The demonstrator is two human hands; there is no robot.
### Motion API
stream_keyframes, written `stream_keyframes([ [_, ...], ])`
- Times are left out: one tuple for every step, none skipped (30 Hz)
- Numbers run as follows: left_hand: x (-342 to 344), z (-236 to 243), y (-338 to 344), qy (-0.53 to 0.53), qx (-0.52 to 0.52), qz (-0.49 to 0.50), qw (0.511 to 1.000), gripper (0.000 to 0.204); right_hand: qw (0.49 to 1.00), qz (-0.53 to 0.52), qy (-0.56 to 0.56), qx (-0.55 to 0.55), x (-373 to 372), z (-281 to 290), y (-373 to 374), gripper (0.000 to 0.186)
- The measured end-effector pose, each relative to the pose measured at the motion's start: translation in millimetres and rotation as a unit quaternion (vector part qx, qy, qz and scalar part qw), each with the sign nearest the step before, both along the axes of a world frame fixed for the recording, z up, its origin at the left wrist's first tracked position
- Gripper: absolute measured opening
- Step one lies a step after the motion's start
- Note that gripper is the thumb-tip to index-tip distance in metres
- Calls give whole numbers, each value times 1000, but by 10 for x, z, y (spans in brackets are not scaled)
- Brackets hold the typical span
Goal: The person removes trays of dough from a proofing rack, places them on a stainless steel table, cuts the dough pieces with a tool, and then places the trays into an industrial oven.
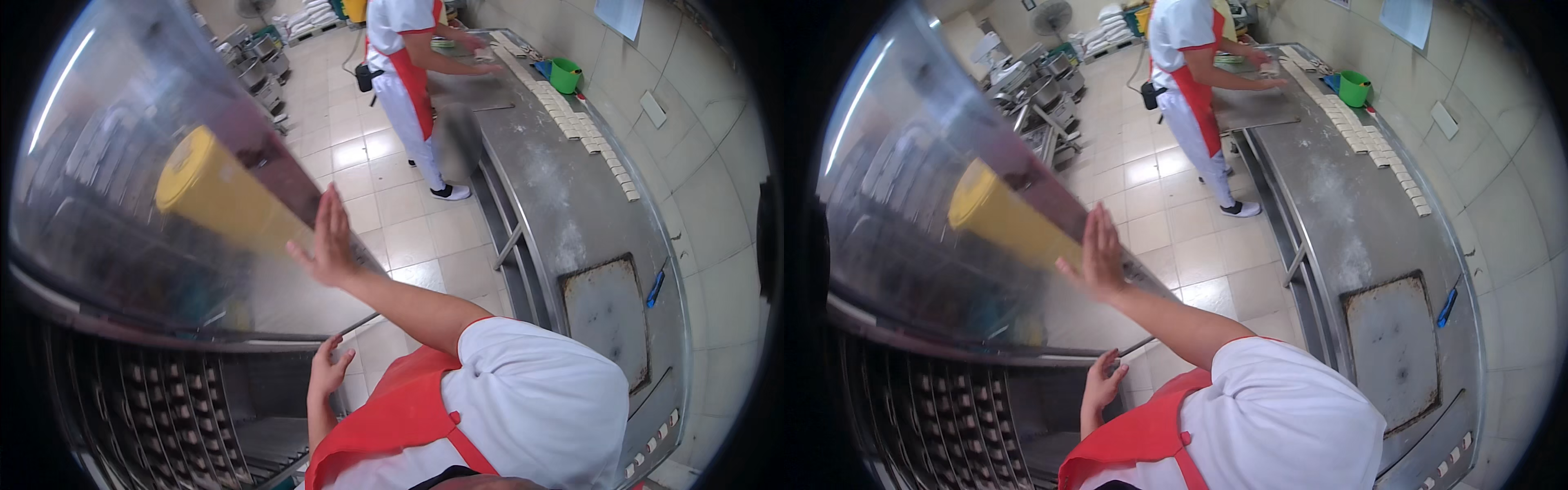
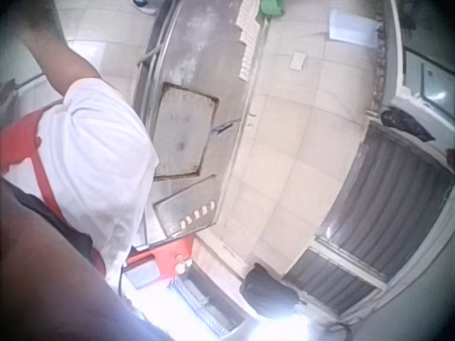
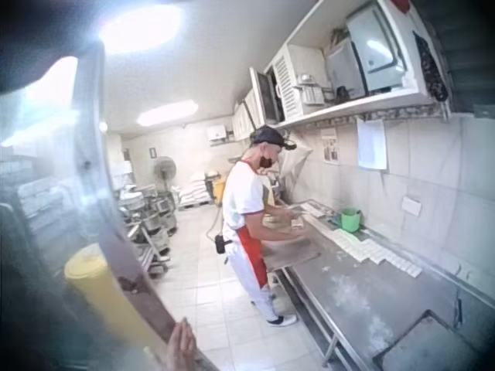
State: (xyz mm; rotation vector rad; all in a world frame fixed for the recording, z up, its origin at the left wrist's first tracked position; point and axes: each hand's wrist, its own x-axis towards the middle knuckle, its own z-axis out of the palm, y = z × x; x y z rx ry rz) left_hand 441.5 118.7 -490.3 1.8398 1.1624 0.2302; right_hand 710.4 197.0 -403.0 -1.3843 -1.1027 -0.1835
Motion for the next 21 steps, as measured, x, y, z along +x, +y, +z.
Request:
stream_keyframes([
  [156, -249, 116, -15, -60, 38, 997, 64, 998, 65, 4, -3, 128, 28, 63, 109],
  [449, -483, 259, -37, -122, 74, 989, 65, 992, 129, 1, -10, 396, 35, 195, 110],
  [653, -617, 451, -45, -181, 108, 977, 67, 981, 187, 3, -44, 657, 29, 394, 109],
  [874, -722, 615, -41, -204, 115, 971, 67, 967, 242, 8, -79, 936, -15, 579, 108],
  [1088, -828, 793, -37, -227, 122, 965, 68, 948, 296, 17, -113, 1197, -92, 699, 107],
  [1243, -868, 999, -33, -239, 142, 960, 68, 945, 303, 16, -123, 1362, -96, 806, 104],
  [1388, -915, 1197, -55, -266, 163, 948, 67, 942, 309, 15, -133, 1517, -110, 907, 101],
  [1506, -953, 1411, -66, -263, 179, 946, 68, 937, 317, 14, -142, 1664, -134, 1001, 98],
  [1684, -993, 1646, -86, -264, 197, 940, 69, 942, 315, 45, -106, 1794, -258, 1094, 84],
  [1956, -1080, 1894, -112, -267, 210, 934, 70, 930, 327, 59, -156, 2030, -465, 1166, 78],
  [2211, -1120, 2151, -157, -273, 249, 916, 70, 914, 339, 74, -209, 2265, -721, 1224, 72],
  [2436, -1223, 2469, -192, -294, 292, 889, 73, 903, 312, 61, -288, 2518, -1013, 1242, 63],
  [2609, -1419, 2827, -201, -313, 340, 864, 76, 894, 300, 95, -320, 2729, -1342, 1230, 59],
  [2685, -1547, 3211, -211, -325, 393, 834, 79, 878, 292, 102, -364, 2945, -1561, 1197, 57],
  [2908, -1592, 3551, -211, -328, 427, 816, 82, 861, 277, 108, -413, 3195, -1789, 1126, 55],
  [3168, -1648, 3811, -210, -338, 460, 793, 86, 842, 235, 120, -470, 3452, -2036, 998, 56],
  [3281, -1681, 3995, -203, -345, 505, 765, 89, 820, 223, 135, -510, 3699, -2159, 942, 55],
  [3462, -1656, 4240, -220, -354, 486, 768, 89, 818, 203, 152, -517, 3956, -2281, 856, 56],
  [3585, -1589, 4503, -234, -359, 467, 774, 88, 814, 171, 204, -516, 4170, -2336, 823, 55],
  [3542, -1574, 4671, -235, -362, 457, 777, 88, 809, 134, 250, -515, 4377, -2390, 815, 54],
  [3398, -1719, 4940, -224, -315, 532, 753, 75, 800, 114, 293, -510, 4488, -2391, 945, 54],
])
